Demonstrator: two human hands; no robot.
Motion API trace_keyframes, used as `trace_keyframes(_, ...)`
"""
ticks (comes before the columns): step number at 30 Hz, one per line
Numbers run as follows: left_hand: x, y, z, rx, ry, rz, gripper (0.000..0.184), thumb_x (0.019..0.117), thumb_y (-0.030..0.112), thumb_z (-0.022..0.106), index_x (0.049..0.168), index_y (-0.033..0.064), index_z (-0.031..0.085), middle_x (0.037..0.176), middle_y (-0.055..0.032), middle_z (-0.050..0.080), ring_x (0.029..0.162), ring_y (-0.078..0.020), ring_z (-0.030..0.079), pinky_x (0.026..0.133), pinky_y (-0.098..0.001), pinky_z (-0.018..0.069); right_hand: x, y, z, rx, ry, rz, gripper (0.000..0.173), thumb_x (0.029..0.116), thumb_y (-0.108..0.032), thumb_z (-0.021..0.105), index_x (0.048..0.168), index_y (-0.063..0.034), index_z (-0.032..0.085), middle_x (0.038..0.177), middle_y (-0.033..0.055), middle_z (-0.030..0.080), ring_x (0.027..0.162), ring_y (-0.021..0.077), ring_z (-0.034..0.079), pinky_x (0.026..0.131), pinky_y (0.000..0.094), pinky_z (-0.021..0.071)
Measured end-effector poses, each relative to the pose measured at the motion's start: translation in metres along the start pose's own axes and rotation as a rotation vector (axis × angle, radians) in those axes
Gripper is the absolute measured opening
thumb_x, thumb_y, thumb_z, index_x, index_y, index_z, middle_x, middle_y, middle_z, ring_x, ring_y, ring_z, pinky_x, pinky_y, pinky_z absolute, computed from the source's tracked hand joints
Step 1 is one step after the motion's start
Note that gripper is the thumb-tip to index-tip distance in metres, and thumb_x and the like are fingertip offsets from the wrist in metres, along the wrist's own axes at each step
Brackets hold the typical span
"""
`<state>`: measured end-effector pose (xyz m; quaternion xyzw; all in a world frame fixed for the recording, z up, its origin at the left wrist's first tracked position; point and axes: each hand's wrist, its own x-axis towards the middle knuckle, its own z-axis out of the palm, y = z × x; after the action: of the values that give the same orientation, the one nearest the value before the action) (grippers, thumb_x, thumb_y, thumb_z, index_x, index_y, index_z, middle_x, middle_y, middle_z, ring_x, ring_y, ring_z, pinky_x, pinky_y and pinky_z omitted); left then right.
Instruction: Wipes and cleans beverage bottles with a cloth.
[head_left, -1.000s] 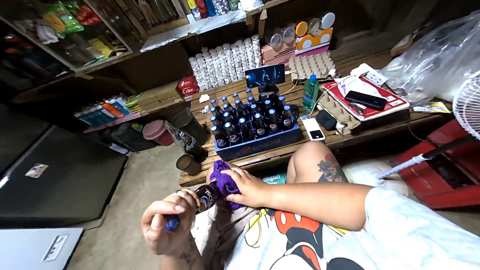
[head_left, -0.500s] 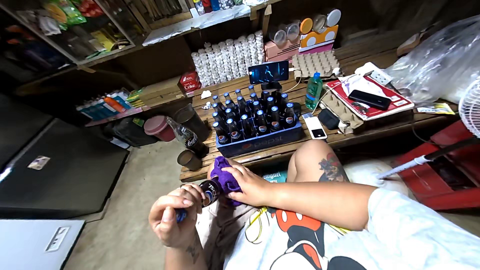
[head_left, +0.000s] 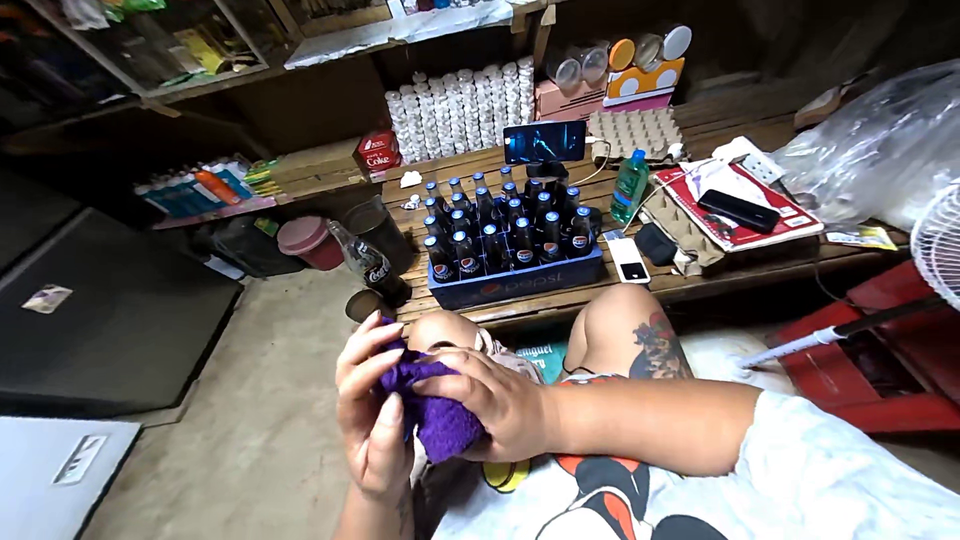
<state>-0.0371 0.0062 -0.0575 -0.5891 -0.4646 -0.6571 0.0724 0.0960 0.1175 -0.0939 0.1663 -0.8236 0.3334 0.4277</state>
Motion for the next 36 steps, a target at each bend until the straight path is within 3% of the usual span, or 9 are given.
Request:
trace_keyframes(5,-0.008,0.006,0.004,0.068,-0.014,0.019,0.033,0.1060,0.045,0.043,0.128,0.0328,0.064,0.143,0.0121,0.057,0.147,-0.0195,0.039,0.127,-0.0482,0.0205,-0.001,-0.001,-0.002,-0.007,-0.005,-0.011,0.059,0.0871,-0.028,0.077,0.136,-0.0034,0.054,0.132,0.0267,0.058,0.127,0.0359,0.057,0.111,0.0436,0.0461)
trace_keyframes(8,-0.008,0.008,0.003,0.163,0.024,-0.041,0.037,0.1063,0.047,0.043,0.133,0.0298,0.061,0.145,0.0096,0.053,0.142,-0.0138,0.043,0.121,-0.0386,0.0321,0.002,0.003,-0.002,-0.008,0.046,-0.008,0.059,0.0868,-0.029,0.077,0.135,-0.0041,0.054,0.129,0.0255,0.059,0.124,0.0341,0.059,0.109,0.0423,0.0480)
trace_keyframes(10,-0.009,0.012,0.003,0.194,0.074,-0.079,0.035,0.1068,0.046,0.045,0.135,0.0289,0.058,0.136,0.0112,0.055,0.131,-0.0069,0.049,0.111,-0.0289,0.0405,0.005,0.005,-0.004,-0.012,0.085,0.027,0.060,0.0867,-0.029,0.078,0.136,-0.0035,0.053,0.129,0.0246,0.060,0.125,0.0324,0.058,0.111,0.0407,0.0465)
trace_keyframes(13,-0.010,0.014,0.006,0.162,0.167,-0.048,0.027,0.1066,0.039,0.050,0.129,0.0316,0.062,0.123,0.0168,0.061,0.117,-0.0011,0.056,0.101,-0.0212,0.0457,0.004,0.010,-0.001,-0.019,0.107,0.059,0.062,0.0861,-0.029,0.079,0.136,-0.0019,0.053,0.129,0.0252,0.060,0.126,0.0334,0.058,0.112,0.0437,0.0454)
trace_keyframes(19,-0.008,0.010,0.004,0.106,0.218,-0.045,0.027,0.1076,0.040,0.048,0.125,0.0306,0.066,0.123,0.0167,0.063,0.119,-0.0028,0.058,0.103,-0.0226,0.0461,-0.002,0.014,0.002,-0.010,-0.014,0.228,0.069,0.0836,-0.025,0.083,0.140,0.0020,0.053,0.136,0.0278,0.057,0.133,0.0354,0.054,0.113,0.0443,0.0451)
trace_keyframes(24,-0.001,0.008,-0.008,-0.077,0.191,-0.141,0.034,0.1068,0.047,0.045,0.116,0.0261,0.070,0.096,0.0107,0.075,0.086,-0.0048,0.071,0.081,-0.0217,0.0593,-0.001,0.014,0.000,0.034,-0.189,0.533,0.074,0.0886,-0.026,0.079,0.149,-0.0009,0.044,0.148,0.0273,0.048,0.139,0.0347,0.048,0.116,0.0441,0.0422)
trace_keyframes(29,-0.002,0.002,-0.009,-0.204,0.294,-0.178,0.041,0.1072,0.051,0.039,0.101,0.0275,0.071,0.085,0.0118,0.071,0.078,-0.0048,0.069,0.077,-0.0216,0.0585,0.004,0.013,-0.003,0.063,-0.378,0.766,0.078,0.0948,-0.034,0.071,0.157,-0.0068,0.032,0.156,0.0253,0.038,0.144,0.0340,0.042,0.117,0.0457,0.0387)
trace_keyframes(32,-0.007,-0.005,-0.010,-0.211,0.310,-0.098,0.038,0.1088,0.048,0.036,0.105,0.0279,0.068,0.086,0.0119,0.068,0.081,-0.0054,0.067,0.080,-0.0232,0.0569,0.003,0.015,-0.002,0.070,-0.415,0.808,0.080,0.0953,-0.033,0.070,0.159,-0.0064,0.030,0.158,0.0259,0.035,0.145,0.0336,0.041,0.117,0.0450,0.0386)
trace_keyframes(36,-0.013,-0.015,-0.009,-0.276,0.330,0.007,0.025,0.1061,0.040,0.047,0.114,0.0259,0.065,0.093,0.0069,0.072,0.084,-0.0103,0.070,0.081,-0.0275,0.0587,0.002,0.018,-0.001,0.086,-0.412,0.844,0.081,0.0949,-0.033,0.071,0.159,-0.0072,0.029,0.159,0.0252,0.034,0.145,0.0334,0.040,0.117,0.0460,0.0384)
